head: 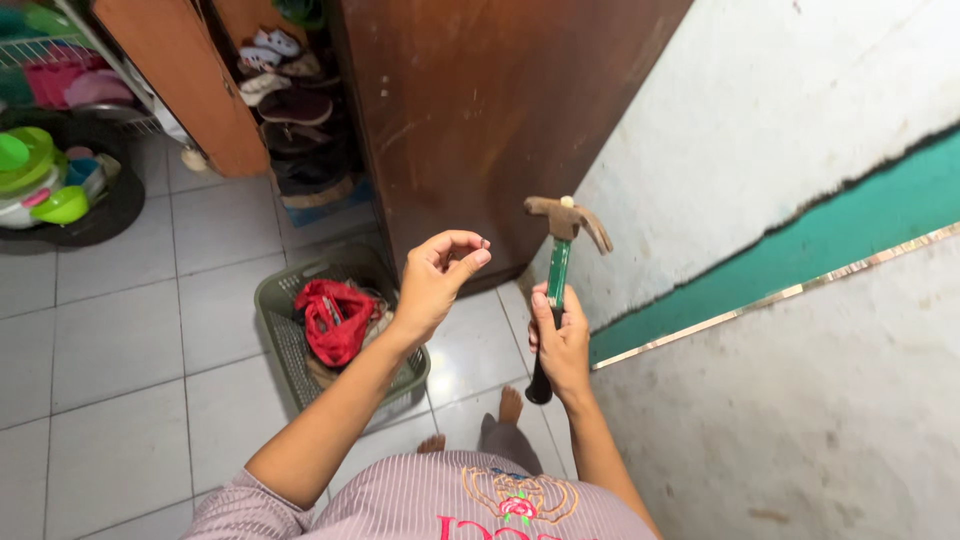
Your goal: The person picks up a hammer and a wooden wall hook, positions the hook against a wooden cabinet, and hammers a nail into the cabinet to mount the hook. The person then moves to a wall and positions the hook again.
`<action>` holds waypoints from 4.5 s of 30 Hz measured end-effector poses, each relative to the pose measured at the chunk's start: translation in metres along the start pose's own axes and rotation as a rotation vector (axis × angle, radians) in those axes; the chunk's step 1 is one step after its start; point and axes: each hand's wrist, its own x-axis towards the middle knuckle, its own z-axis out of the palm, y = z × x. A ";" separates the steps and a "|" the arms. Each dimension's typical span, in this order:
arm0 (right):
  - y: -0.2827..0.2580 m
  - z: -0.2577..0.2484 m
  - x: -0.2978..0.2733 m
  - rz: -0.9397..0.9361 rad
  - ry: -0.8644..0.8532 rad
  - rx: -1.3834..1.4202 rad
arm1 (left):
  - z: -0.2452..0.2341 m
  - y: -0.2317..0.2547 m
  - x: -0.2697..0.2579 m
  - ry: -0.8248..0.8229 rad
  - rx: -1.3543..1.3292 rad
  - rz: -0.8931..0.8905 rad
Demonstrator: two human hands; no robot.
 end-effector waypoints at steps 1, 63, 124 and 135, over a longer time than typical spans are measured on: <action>0.001 -0.006 0.014 0.026 0.006 0.016 | 0.007 0.000 0.014 0.033 0.035 -0.005; -0.082 0.069 0.296 -0.510 -0.105 0.111 | 0.018 0.137 0.343 0.728 1.018 1.533; -0.122 0.102 0.325 -0.932 0.120 -0.294 | 0.021 0.137 0.349 0.794 0.971 1.498; -0.111 0.101 0.332 -0.976 0.194 -0.363 | 0.021 0.137 0.348 0.788 0.967 1.497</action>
